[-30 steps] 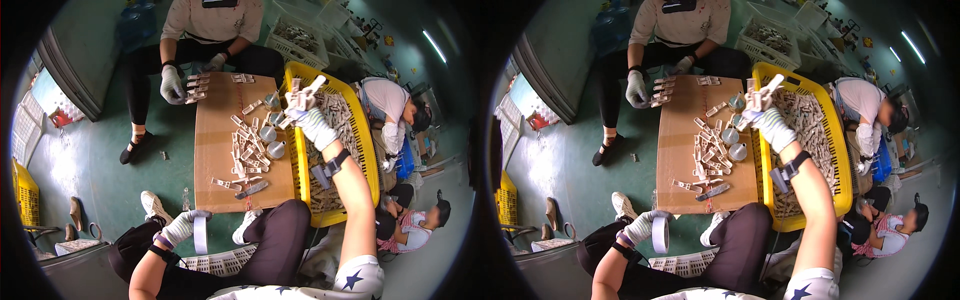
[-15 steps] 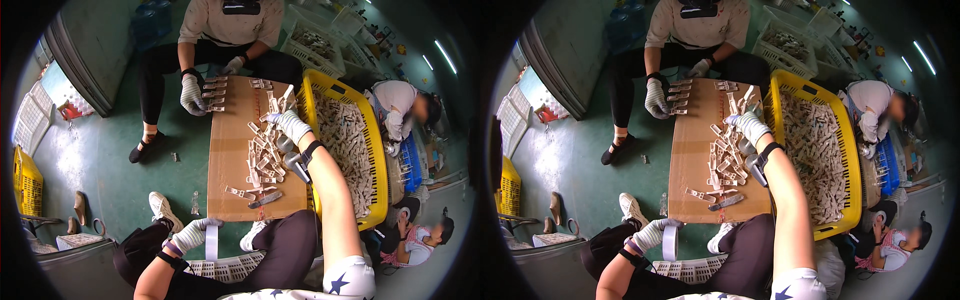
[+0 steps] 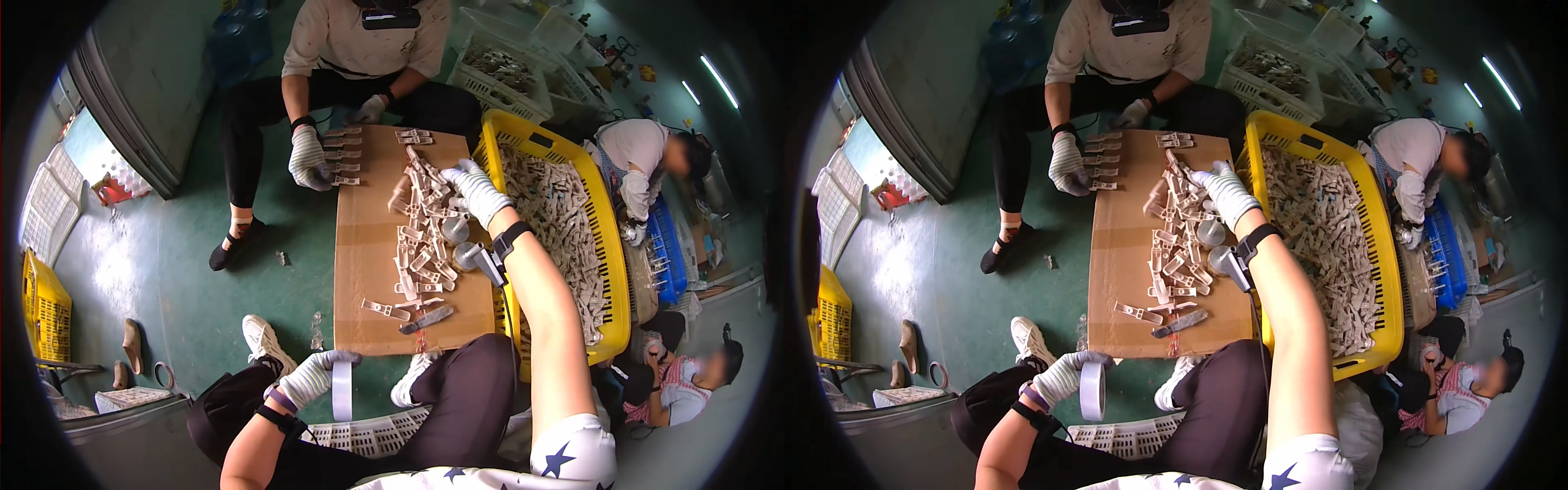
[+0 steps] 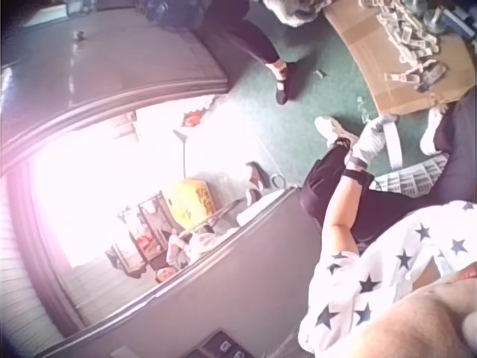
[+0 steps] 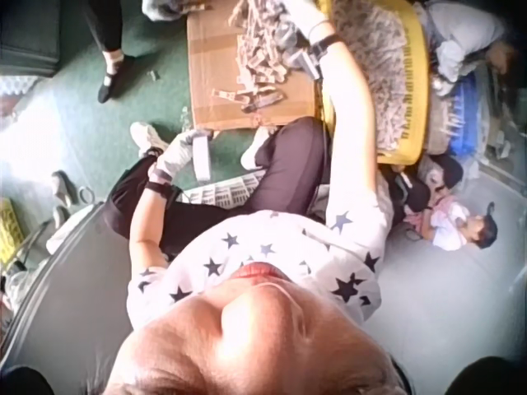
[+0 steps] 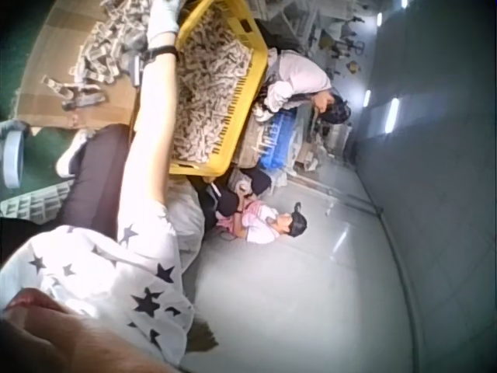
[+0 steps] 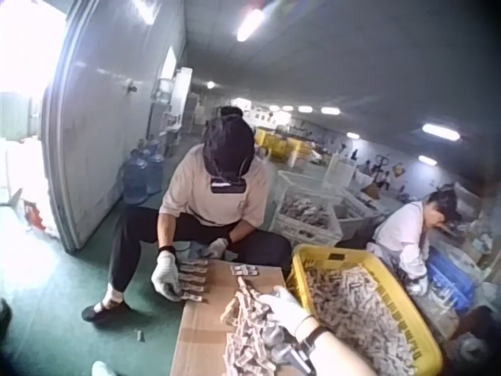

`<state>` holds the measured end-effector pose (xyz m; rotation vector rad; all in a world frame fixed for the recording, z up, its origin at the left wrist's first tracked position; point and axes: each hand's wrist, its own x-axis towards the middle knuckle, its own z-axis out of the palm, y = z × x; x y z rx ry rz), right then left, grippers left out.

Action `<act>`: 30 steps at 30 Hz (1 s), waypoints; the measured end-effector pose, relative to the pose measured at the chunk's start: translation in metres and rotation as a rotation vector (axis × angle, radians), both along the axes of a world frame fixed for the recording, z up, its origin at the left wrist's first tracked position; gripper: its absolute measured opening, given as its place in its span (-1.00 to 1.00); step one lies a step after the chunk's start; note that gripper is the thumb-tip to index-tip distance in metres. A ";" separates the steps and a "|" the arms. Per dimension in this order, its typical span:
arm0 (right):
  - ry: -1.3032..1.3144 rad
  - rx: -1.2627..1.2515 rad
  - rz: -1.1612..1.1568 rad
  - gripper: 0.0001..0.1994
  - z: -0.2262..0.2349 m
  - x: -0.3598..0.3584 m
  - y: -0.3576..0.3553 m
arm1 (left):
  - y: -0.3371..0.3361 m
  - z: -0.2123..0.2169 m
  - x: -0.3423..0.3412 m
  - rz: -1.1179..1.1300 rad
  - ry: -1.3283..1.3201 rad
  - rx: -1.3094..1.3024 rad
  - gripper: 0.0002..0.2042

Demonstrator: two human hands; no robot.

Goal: Assembling small plastic and metal spring clips while sitting on a workshop floor.

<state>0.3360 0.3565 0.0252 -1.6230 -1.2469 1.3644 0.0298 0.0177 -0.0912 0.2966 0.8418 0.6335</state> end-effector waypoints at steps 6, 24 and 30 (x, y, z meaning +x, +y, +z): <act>0.035 0.171 -0.083 -0.25 0.029 0.036 -0.044 | -0.001 0.004 0.003 0.126 -0.082 -0.133 -0.82; -0.511 -0.437 0.125 -0.02 -0.108 0.296 -0.236 | 0.002 0.034 0.018 0.075 0.090 -0.040 -0.83; -1.101 -0.610 0.664 0.11 -0.247 0.316 -0.201 | 0.015 0.042 0.034 0.163 0.056 -0.285 -0.83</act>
